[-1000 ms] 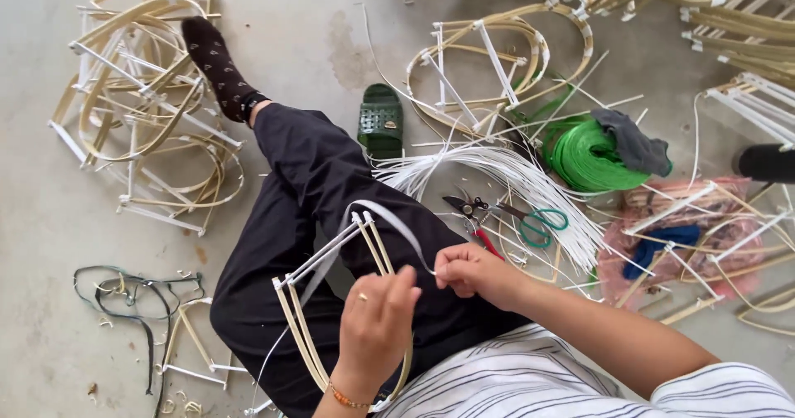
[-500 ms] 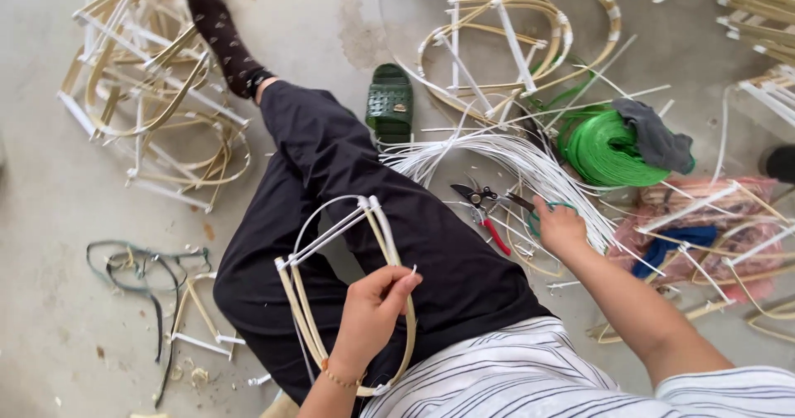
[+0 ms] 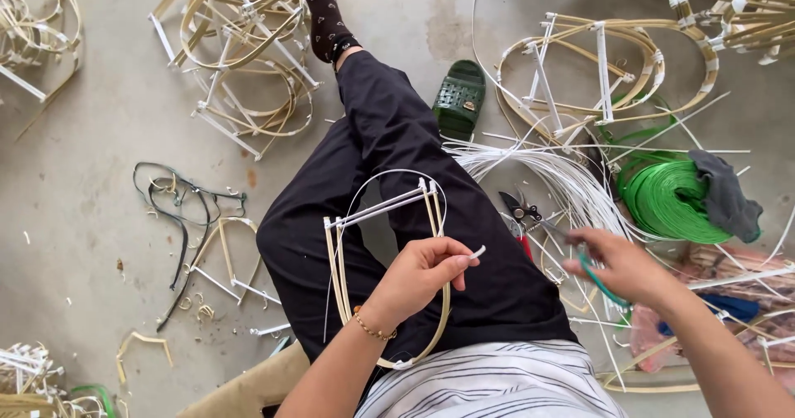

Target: The recorder is assembling and wrapping curved bamboo or wooden frames with white plastic strips in a workshop environment.

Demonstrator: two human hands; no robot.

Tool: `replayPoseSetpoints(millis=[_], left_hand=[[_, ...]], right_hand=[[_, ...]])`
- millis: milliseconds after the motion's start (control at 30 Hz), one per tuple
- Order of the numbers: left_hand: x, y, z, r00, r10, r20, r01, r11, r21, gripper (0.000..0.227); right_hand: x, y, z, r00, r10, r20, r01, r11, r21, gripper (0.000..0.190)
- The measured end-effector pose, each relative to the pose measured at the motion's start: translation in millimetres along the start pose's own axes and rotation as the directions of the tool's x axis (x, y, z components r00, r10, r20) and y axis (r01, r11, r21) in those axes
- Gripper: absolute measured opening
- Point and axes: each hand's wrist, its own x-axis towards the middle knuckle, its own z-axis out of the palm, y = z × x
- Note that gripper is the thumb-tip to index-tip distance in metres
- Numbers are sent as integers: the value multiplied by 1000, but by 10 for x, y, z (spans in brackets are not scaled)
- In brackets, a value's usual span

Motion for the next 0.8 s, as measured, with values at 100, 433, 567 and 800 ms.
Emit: replayPoseSetpoints(millis=[100,433,567,800], left_hand=[[-26,56,56,1000,-6,23,6,1000,29,17],[-103,148,76,995,-62,84,45,981,187,18],[-114,147,50,997,-44,63,29,976,217,17],[-268,318,64,862,482,-157,-385,824,416,8]], right_hand=[[-281,-536,-220,944,-325,64,291,906,309,63],[-367,-901,-330,838,-509,197,454,850,265,66],[-36,-458,-141,889,-431,154,392,891,229,61],[367,-125,-163,964,-229,-134,176,931,-320,67]])
